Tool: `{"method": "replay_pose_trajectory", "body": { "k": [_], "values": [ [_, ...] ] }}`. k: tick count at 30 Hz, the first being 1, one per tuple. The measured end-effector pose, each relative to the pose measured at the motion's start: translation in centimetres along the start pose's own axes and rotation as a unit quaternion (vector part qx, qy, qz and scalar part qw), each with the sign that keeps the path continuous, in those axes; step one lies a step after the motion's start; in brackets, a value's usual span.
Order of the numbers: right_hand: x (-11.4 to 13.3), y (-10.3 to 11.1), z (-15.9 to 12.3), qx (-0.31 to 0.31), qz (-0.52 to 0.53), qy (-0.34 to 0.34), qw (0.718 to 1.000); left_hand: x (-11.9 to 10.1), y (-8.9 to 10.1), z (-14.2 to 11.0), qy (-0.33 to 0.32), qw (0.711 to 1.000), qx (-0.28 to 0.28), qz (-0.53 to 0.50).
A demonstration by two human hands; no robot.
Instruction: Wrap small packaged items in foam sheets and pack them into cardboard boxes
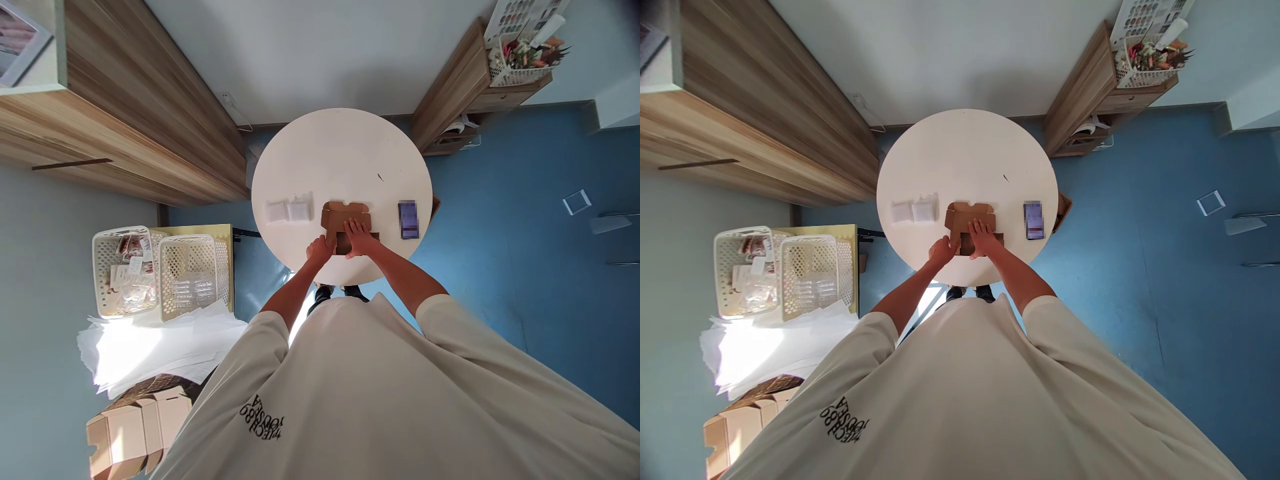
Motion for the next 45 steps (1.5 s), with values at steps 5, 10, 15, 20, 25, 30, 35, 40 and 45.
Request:
{"method": "replay_pose_trajectory", "body": {
  "k": [5, 10, 15, 20, 25, 30, 35, 40, 45],
  "values": [
    [0.2, 0.3, -0.3, 0.004, 0.009, 0.002, 1.0, 0.1, 0.1, 0.1, 0.003, 1.0, 0.012, 0.017],
    [0.1, 0.5, -0.4, 0.011, 0.011, -0.004, 1.0, 0.5, 0.4, 0.0, 0.012, 1.0, 0.017, 0.008],
    [0.1, 0.6, -0.4, 0.009, 0.014, 0.006, 1.0, 0.8, 0.5, -0.3, 0.012, 0.999, 0.027, 0.02],
    [0.0, 0.6, -0.4, 0.008, 0.011, 0.01, 1.0, 0.4, 0.1, -0.3, 0.012, 0.998, 0.032, 0.046],
    [0.1, 0.6, -0.4, 0.01, 0.001, 0.006, 1.0, -0.6, -0.1, 0.0, 0.014, 0.997, 0.034, 0.074],
    [0.2, 0.7, -0.6, 0.016, -0.004, 0.002, 1.0, -0.7, -0.2, -0.4, -0.003, 0.994, 0.037, 0.099],
    [0.3, 0.8, -0.7, 0.008, -0.012, 0.006, 1.0, -2.5, 0.3, -1.3, -0.202, 0.962, -0.049, 0.175],
    [0.1, 0.9, -0.4, -0.001, -0.008, 0.007, 1.0, -4.0, -0.6, -1.0, -0.301, 0.924, -0.025, 0.233],
    [0.2, 0.9, -0.9, -0.066, -0.017, 0.024, 0.997, -4.3, -0.8, -0.4, -0.264, 0.934, -0.023, 0.239]
  ]
}}
Point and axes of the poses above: each hand's wrist, its own z-axis towards the middle knuckle, its own y-axis out of the back of the hand, x = y × z, the point moved 7 cm from there along z, towards the middle knuckle, and after that the axes turned 12 degrees about -y, right-handed, at the moved point
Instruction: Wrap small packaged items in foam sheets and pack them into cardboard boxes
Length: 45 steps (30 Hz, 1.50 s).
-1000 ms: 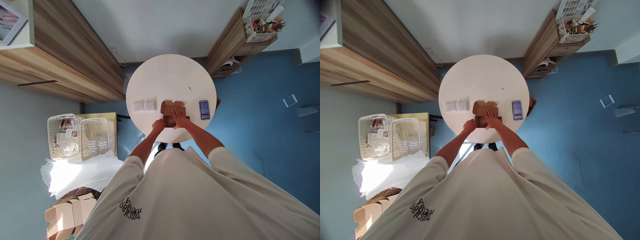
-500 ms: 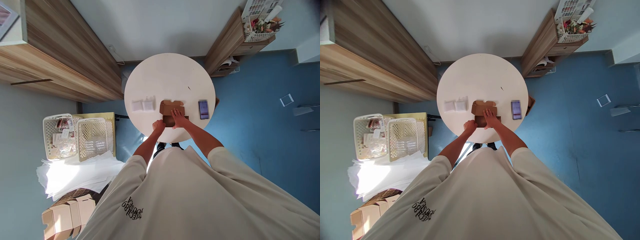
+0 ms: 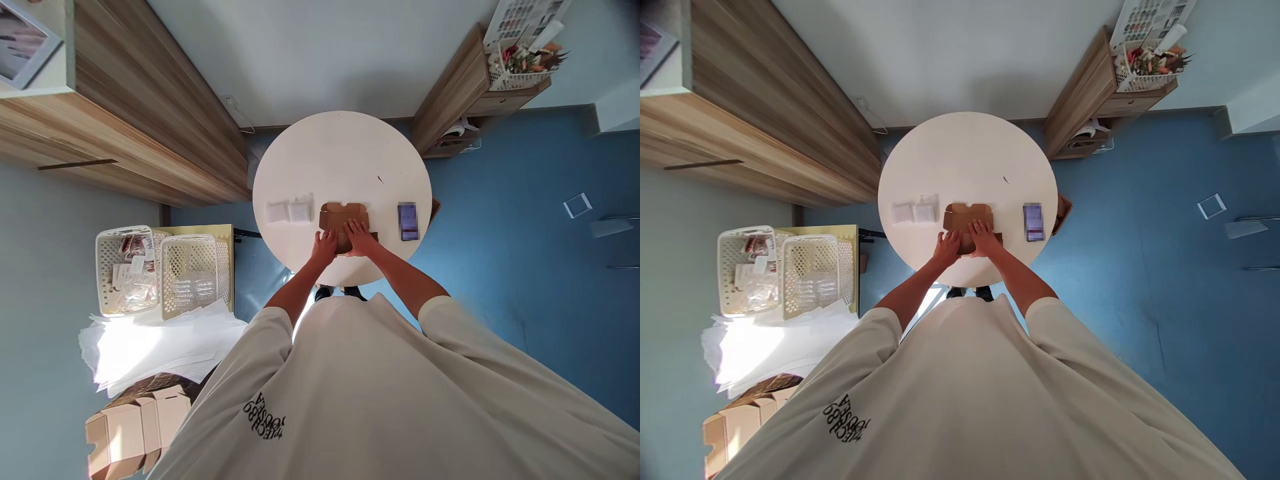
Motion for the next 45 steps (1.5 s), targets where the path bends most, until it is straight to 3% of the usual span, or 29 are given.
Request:
{"method": "replay_pose_trajectory", "body": {
  "k": [4, 7, 10, 15, 23, 31, 37, 45],
  "values": [
    [-1.0, 0.1, -2.9, -0.105, 0.03, -0.015, 0.994, 0.2, -0.1, -0.6, 0.035, 0.999, 0.001, 0.014],
    [-3.5, -0.1, -5.4, -0.161, 0.098, -0.1, 0.977, 0.3, -0.3, -0.9, 0.047, 0.999, 0.007, 0.015],
    [-5.7, -1.2, -6.7, -0.134, 0.192, -0.157, 0.959, 0.3, -0.3, -0.9, 0.053, 0.998, 0.018, 0.011],
    [-6.8, -2.0, -6.2, -0.101, 0.285, -0.172, 0.938, 0.3, -0.2, -0.5, 0.059, 0.998, 0.024, 0.005],
    [-5.3, -1.5, -4.5, -0.098, 0.26, -0.188, 0.942, 0.0, -0.3, -0.6, 0.075, 0.997, 0.026, -0.002],
    [-2.1, 0.8, -5.6, -0.107, 0.239, -0.133, 0.956, 0.0, 0.2, -0.6, 0.078, 0.996, 0.043, -0.006],
    [-2.8, 0.5, -5.3, -0.062, 0.315, -0.196, 0.927, -0.2, 0.5, -0.8, 0.076, 0.996, 0.038, -0.011],
    [-3.6, 0.2, -4.6, -0.017, 0.217, -0.257, 0.942, 0.0, 0.4, -0.8, 0.074, 0.996, 0.033, -0.028]
  ]
}}
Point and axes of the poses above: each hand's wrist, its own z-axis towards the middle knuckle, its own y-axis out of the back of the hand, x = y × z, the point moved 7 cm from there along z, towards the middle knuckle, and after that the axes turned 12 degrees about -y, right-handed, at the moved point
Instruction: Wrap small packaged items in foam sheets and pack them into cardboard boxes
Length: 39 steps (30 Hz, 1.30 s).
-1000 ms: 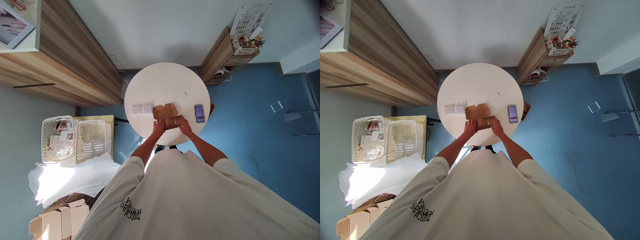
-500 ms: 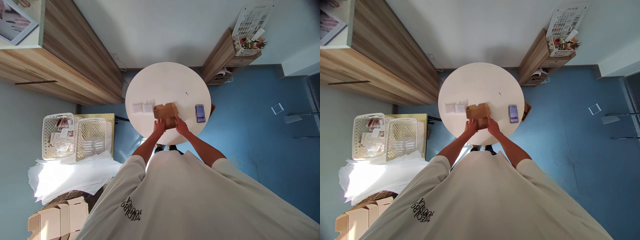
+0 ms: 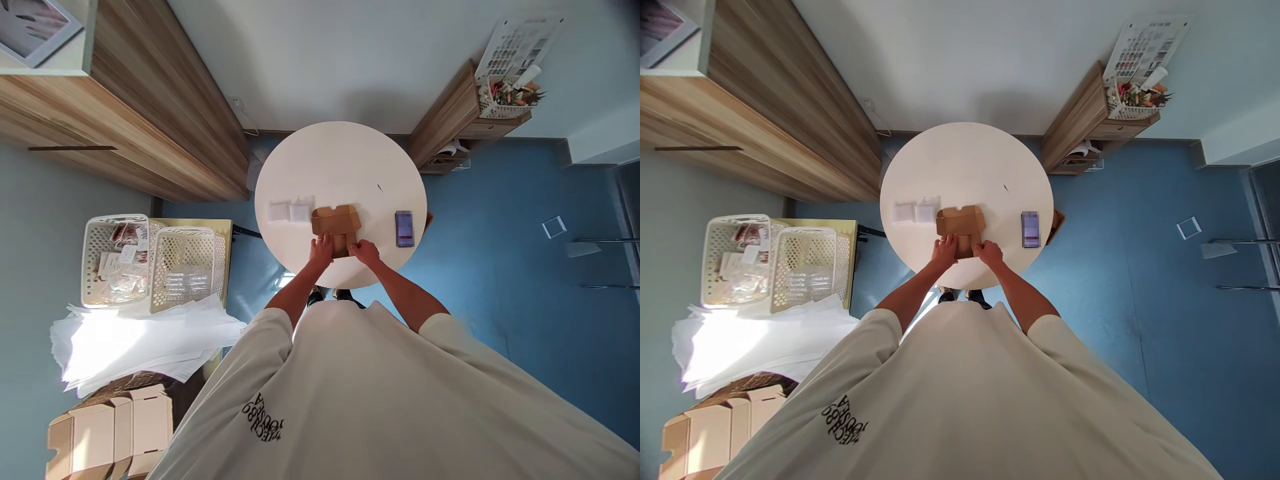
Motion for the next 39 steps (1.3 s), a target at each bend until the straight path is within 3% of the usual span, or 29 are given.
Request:
{"method": "replay_pose_trajectory", "body": {
  "k": [9, 17, 20, 22, 25, 28, 33, 36, 39],
  "values": [
    [1.0, -0.1, 0.7, -0.019, -0.099, -0.002, 0.995, 0.4, -0.8, 0.3, 0.003, 1.0, 0.004, 0.018],
    [1.0, -0.9, 0.9, -0.031, -0.106, 0.012, 0.994, 0.5, -0.9, 0.2, -0.011, 1.0, -0.009, 0.012],
    [1.2, 0.1, 0.1, -0.079, -0.098, 0.054, 0.991, 0.7, -0.7, 0.1, -0.013, 1.0, -0.003, 0.005],
    [2.0, 0.7, -0.8, -0.117, -0.103, 0.123, 0.98, 0.7, -0.5, 0.1, -0.021, 1.0, -0.008, -0.003],
    [3.0, 0.2, -2.0, -0.1, -0.145, 0.221, 0.959, 0.7, 0.0, 0.2, -0.036, 0.999, -0.012, -0.01],
    [2.9, -0.5, -2.1, -0.071, -0.192, 0.231, 0.951, 0.5, 0.2, 0.3, -0.052, 0.999, -0.01, 0.0],
    [3.0, -0.4, -1.8, -0.074, -0.204, 0.221, 0.951, 0.5, 0.4, 0.1, -0.084, 0.996, -0.027, -0.002],
    [3.3, -0.1, -1.6, -0.07, -0.194, 0.215, 0.954, 1.6, 1.2, 0.1, -0.101, 0.994, -0.038, -0.028],
    [3.5, -0.2, -1.6, -0.065, -0.194, 0.21, 0.956, 4.6, 3.0, 0.6, -0.076, 0.994, -0.072, -0.035]
  ]
}}
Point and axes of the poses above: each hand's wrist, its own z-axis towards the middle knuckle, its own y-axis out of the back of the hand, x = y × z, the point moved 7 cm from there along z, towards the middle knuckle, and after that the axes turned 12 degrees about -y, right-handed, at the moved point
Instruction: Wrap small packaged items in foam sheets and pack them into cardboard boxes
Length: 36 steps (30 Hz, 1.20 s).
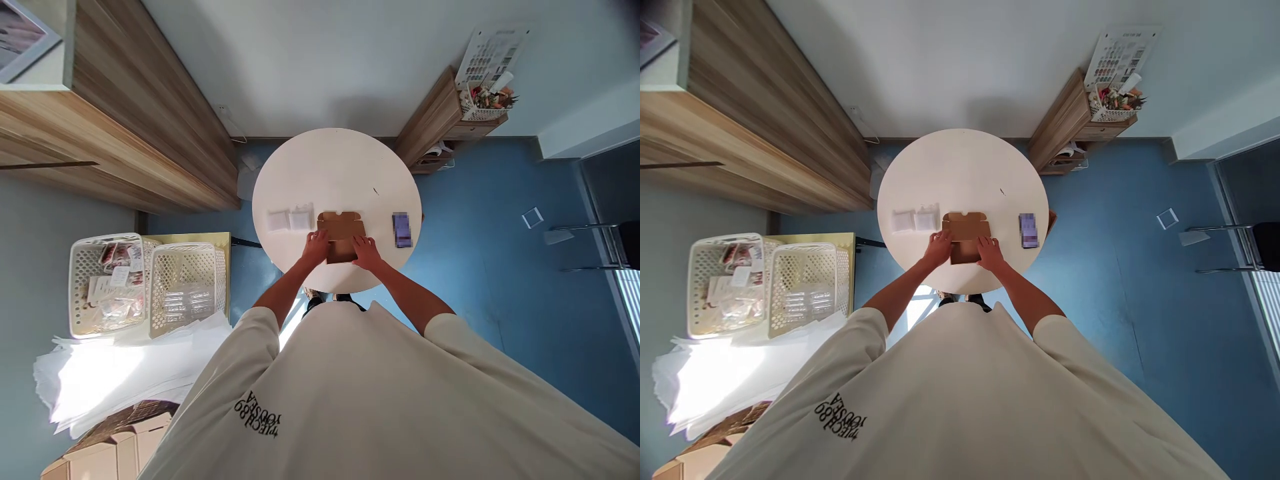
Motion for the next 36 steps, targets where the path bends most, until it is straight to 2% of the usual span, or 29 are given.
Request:
{"method": "replay_pose_trajectory", "body": {
  "k": [3, 6, 8, 11, 18, 26, 36],
  "values": [
    [0.0, -0.2, 0.0, -0.002, 0.005, -0.003, 1.0, 4.5, 2.0, 0.4, 0.067, 0.997, -0.016, 0.02],
    [-0.1, -0.4, -0.1, -0.007, 0.007, -0.003, 1.0, 8.3, 3.2, 1.1, 0.108, 0.993, -0.006, 0.041],
    [0.0, -0.5, -0.1, -0.005, 0.004, -0.005, 1.0, 10.1, 3.7, 1.8, 0.112, 0.993, 0.0, 0.049],
    [0.0, -0.4, -0.2, 0.004, 0.0, -0.012, 1.0, 11.6, 3.9, 3.2, 0.105, 0.993, 0.023, 0.049],
    [0.2, -0.2, -0.5, 0.012, -0.009, -0.017, 1.0, 12.7, 3.7, 5.3, 0.116, 0.988, 0.09, 0.045],
    [-0.1, -0.9, -0.3, 0.01, -0.053, -0.015, 0.998, 12.4, 3.4, 5.9, 0.115, 0.99, 0.073, 0.032],
    [-0.3, -1.4, -0.1, 0.015, -0.08, -0.02, 0.996, 13.2, 3.7, 6.0, 0.127, 0.99, 0.052, -0.005]
  ]
}}
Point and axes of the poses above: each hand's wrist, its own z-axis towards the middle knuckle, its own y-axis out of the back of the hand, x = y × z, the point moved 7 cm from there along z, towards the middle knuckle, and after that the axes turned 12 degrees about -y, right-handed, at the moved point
